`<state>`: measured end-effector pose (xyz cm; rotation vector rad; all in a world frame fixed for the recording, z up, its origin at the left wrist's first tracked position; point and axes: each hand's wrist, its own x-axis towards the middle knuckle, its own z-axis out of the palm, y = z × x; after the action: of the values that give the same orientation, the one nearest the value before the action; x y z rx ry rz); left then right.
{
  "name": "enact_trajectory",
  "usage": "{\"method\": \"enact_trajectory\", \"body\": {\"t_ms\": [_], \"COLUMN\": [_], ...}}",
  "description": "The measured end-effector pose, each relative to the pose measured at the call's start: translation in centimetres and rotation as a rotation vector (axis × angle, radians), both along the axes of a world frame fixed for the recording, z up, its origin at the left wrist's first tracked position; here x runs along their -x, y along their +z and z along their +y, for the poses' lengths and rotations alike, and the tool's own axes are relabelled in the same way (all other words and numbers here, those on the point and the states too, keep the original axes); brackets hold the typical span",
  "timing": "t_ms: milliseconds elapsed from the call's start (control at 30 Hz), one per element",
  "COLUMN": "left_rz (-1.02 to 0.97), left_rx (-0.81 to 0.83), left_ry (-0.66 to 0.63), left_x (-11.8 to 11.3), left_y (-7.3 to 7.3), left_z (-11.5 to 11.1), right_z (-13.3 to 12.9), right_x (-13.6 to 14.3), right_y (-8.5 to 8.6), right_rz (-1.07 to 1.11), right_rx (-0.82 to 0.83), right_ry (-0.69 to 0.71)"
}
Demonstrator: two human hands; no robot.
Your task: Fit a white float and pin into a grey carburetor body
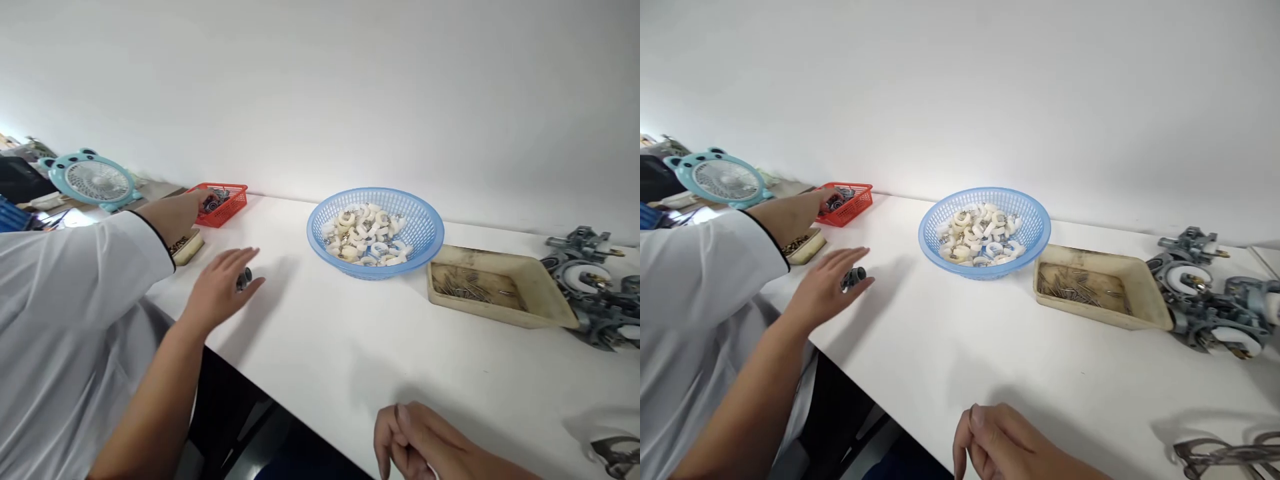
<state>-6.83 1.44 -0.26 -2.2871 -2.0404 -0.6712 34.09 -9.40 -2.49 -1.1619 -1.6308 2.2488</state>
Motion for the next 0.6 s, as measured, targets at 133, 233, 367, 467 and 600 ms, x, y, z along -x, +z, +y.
{"method": "enact_trajectory", "body": {"t_ms": [133, 233, 367, 467, 600], "left_rz": [-0.086, -0.196, -0.324, -0.392, -0.420], "left_rx": [0.081, 0.049, -0.067, -0.135, -0.205], "left_ry": [0.173, 0.259, 0.293, 0.266, 0.190], "left_x": [4.9, 5.5, 4.7, 3.8, 1.9], "left_y": [-1.2, -2.5, -4.2, -4.7, -3.8], "left_z": [0.5, 0.4, 0.3, 0.2, -0.2], "right_z": [-0.2, -0.3, -0.4, -0.5, -0.4], "right_x": [-0.1, -0.4, -0.5, -0.4, -0.5], "right_y": [-1.5, -1.9, -1.9, -1.9, -1.8], "right_rz": [0.029, 0.029, 0.041, 0.032, 0.031], "right_rx": [0.030, 0.025, 0.003, -0.006, 0.002], "right_ry": [-0.003, 0.008, -0.002, -0.001, 0.011]}}
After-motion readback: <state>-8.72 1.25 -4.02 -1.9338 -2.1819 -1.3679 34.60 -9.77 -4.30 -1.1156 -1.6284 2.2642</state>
